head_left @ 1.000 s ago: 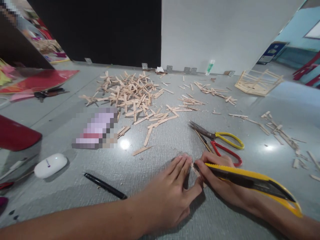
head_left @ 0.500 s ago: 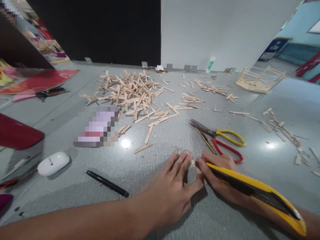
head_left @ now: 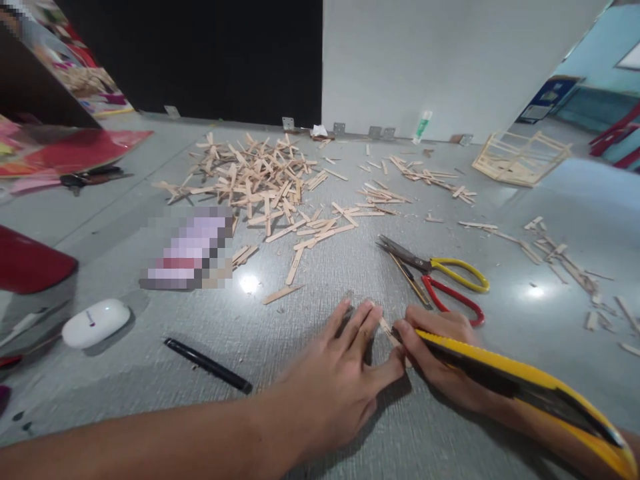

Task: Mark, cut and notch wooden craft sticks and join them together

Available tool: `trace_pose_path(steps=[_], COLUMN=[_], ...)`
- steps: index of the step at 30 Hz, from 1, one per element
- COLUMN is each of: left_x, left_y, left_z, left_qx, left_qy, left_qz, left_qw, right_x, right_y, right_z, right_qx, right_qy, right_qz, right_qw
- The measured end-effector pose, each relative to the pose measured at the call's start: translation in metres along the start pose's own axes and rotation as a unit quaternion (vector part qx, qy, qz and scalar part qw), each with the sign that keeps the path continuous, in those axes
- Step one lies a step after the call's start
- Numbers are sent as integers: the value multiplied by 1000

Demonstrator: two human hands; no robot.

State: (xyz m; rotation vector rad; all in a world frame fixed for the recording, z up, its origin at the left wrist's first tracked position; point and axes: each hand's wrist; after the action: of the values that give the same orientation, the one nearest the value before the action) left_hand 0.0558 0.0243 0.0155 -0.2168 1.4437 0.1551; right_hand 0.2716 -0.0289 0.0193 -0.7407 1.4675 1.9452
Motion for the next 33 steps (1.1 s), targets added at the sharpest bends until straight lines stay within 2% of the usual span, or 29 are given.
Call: trace_pose_path(steps=[3,10,16,20,24,28,30,33], left_x=[3,15,6,3,1,-8,-12,-11], left_y=[-4,-23,-29,-23,-18,-14,-11,-6], left_z=[-3,-11,-23,-20,-13,-9,-7,-5], left_qx=[-15,-114,-90,-149,-140,-102,-121,-159], left_qy=[-26,-92,-137,-120,-94,-127,-120,-80], left_qz=[47,149,158,182,157,88,72,86], left_qw=[998,978,974,965,973,983,983,980], right_x=[-1,-4,-7,-8,-6,-4,-4,-3], right_y=[0,2,0,-3,-7,-9,-7,-5], right_z=[-1,-1,0,0,-4,-6,-4,-2], right_qx=[14,62,92,103,175,228,239,248], right_qy=[-13,-51,-65,-88,-66,-46,-42,-47], right_qz=[24,66,79,80,152,194,213,262], right_qw=[1000,995,991,988,971,953,946,931])
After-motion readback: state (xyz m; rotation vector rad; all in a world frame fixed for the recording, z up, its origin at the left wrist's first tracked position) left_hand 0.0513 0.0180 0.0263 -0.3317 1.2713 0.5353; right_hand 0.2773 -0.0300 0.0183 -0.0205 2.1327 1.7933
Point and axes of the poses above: each hand's wrist, its own z-axis towards the middle knuckle, its own x-axis out of the palm, y = z × x, and after that the axes turned 4 degrees about z, right-handed
